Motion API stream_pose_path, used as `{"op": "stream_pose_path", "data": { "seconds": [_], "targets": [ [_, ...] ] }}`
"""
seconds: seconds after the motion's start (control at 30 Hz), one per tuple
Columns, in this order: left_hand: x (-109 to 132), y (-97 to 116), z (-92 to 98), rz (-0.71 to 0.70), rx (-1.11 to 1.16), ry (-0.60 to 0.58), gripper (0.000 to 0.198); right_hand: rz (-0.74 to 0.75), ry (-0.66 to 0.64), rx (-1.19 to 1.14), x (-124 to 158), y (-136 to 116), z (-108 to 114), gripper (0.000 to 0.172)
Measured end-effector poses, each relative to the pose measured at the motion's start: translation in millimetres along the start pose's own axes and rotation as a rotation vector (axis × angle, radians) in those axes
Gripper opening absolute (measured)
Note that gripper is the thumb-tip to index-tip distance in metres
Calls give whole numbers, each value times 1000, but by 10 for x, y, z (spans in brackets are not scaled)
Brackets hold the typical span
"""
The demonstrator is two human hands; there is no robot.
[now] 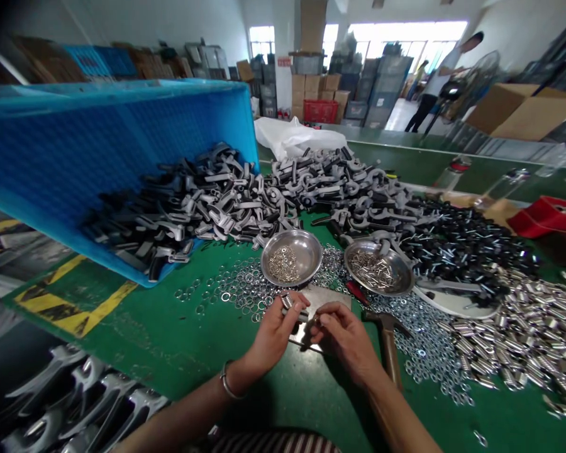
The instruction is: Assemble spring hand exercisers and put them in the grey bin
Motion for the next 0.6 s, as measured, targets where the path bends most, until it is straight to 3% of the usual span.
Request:
{"op": "stream_pose_path", "data": {
  "seconds": [0.07, 0.17, 0.33, 0.43, 0.5, 0.6],
  "targets": [
    [32, 73, -54, -70, -51, -15, 20, -41, 18, -191, 83, 151, -67, 28],
    [89, 127, -129, -116, -133, -57, 18, -57, -3, -283, 68, 254, -146, 27],
    [139, 69, -124, -69, -247, -46, 19, -55, -87, -231, 86, 240, -208, 21],
    [161, -17, -116, -8, -250, -20, 22, -17, -102, -58, 188, 189, -187, 24],
    [180, -51, -111, 35, -214, 2, 24, 128, -42, 163, 253, 32, -121, 21],
    [209, -4, -113, 72, -104, 6, 26, 546, 74, 573, 423, -407, -137, 14]
  ]
}}
Point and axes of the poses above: each hand's wrist, its own x-axis away from the middle knuckle, its own z-axis out of the back of the hand, y = z × x, the point moved 10 cm from there along -x, towards the middle knuckle, and after that the axes turned 1 degree about y, right-handed, at the moved point
